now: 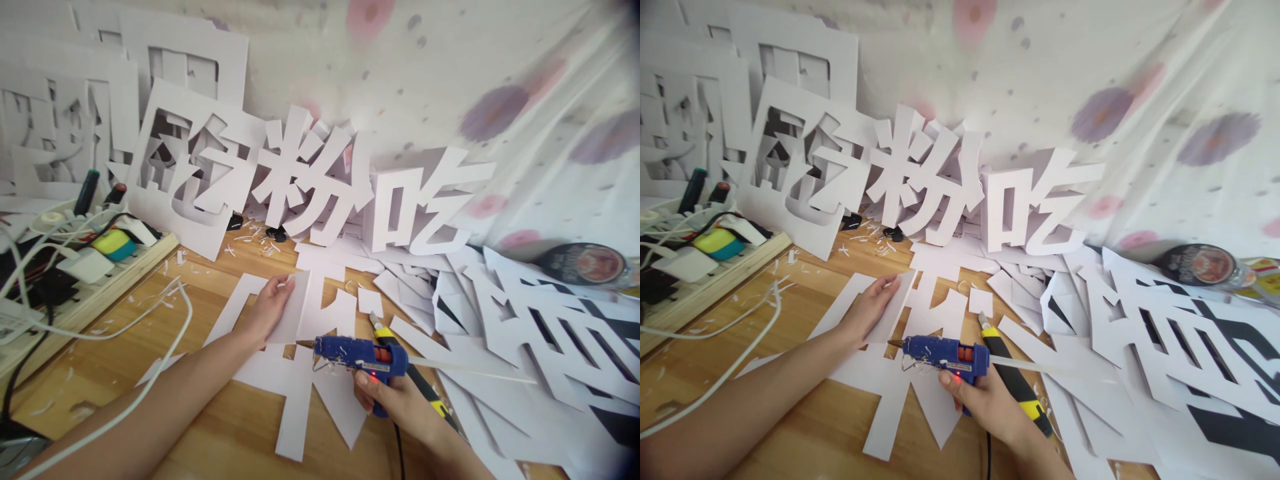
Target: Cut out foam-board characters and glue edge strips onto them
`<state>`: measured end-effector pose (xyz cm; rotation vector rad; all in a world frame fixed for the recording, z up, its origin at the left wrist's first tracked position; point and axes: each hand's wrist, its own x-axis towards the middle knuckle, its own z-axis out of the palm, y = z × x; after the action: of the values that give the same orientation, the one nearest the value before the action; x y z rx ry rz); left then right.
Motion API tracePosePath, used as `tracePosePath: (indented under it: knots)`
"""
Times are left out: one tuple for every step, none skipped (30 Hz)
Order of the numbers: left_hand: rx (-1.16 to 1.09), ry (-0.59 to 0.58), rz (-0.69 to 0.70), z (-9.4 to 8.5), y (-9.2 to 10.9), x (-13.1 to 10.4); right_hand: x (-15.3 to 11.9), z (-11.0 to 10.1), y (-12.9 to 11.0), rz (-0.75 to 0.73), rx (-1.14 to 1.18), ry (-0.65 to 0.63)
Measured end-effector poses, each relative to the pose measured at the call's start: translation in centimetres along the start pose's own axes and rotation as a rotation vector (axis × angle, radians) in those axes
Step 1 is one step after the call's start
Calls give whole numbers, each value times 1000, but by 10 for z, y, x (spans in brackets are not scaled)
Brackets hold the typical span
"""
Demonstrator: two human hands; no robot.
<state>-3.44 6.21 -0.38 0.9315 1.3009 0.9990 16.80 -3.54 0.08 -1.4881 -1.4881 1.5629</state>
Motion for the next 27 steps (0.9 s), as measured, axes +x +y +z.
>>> tracePosePath:
  knots:
    - [-4,-2,-2,0,0,0,0,0,0,0,-4,3]
    - [-8,-3,-4,0,-1,0,-1,0,-1,-1,-5,5]
    - [-13,-4,-4,0,-1,0,-1,0,-1,-5,-5,6]
    - [-18,-3,-3,0,-1,1,-1,-1,-1,-8,-6,1]
    - [-23,-1,-2,0,-2,1,-1,-1,-2,-13,-5,0]
    - [-29,2,-1,0,-3,2,-1,-2,-2,-16,1,1]
    - [-36,5,-2,-1,-3,2,-1,-3,-2,-20,9,5]
    - [-45,4,-6,-1,-4,3,-2,-4,-1,-23,15,9]
    - [-56,0,-13,-2,-5,4,-2,-5,0,-26,17,17]
    - [-69,-6,-22,-2,-5,4,-3,-6,0,-30,17,29]
    - [-83,-12,-32,-3,-6,5,-3,-8,1,-33,12,47]
    - [-96,-16,-41,-3,-6,6,-4,-10,1,-36,7,67]
    - [-108,-20,-48,-3,-6,6,-4,-11,1,-39,4,92]
    - [-117,-20,-51,-3,-6,6,-4,-14,0,-42,2,112]
    - [-123,-19,-54,-2,-5,6,-3,-16,0,-48,3,136]
    - [-127,-18,-57,-2,-5,6,-2,-20,-1,-58,6,166]
    - [-129,-18,-61,-2,-4,6,-1,-23,-2,-72,10,210]
    - [-128,-19,-66,-2,-4,6,1,-27,-3,-86,14,268]
    - [-127,-19,-71,-2,-4,6,3,-32,-3,-99,21,342]
    - [-124,-19,-73,-2,-4,6,5,-36,-3,-108,33,423]
    - [-119,-18,-74,-3,-4,6,7,-41,-2,-116,46,499]
    - [-113,-12,-75,-4,-4,6,9,-46,0,-120,55,561]
    - [-106,-3,-76,-5,-5,6,10,-50,1,-118,53,610]
    - [-100,6,-77,-5,-4,6,12,-54,3,-106,39,653]
    - [-97,12,-77,-6,-4,6,13,-59,5,-81,1,693]
    - [-99,14,-76,-6,-4,6,14,-63,8,-45,-53,726]
    - [-105,14,-75,-6,-4,6,14,-67,10,-5,-112,759]
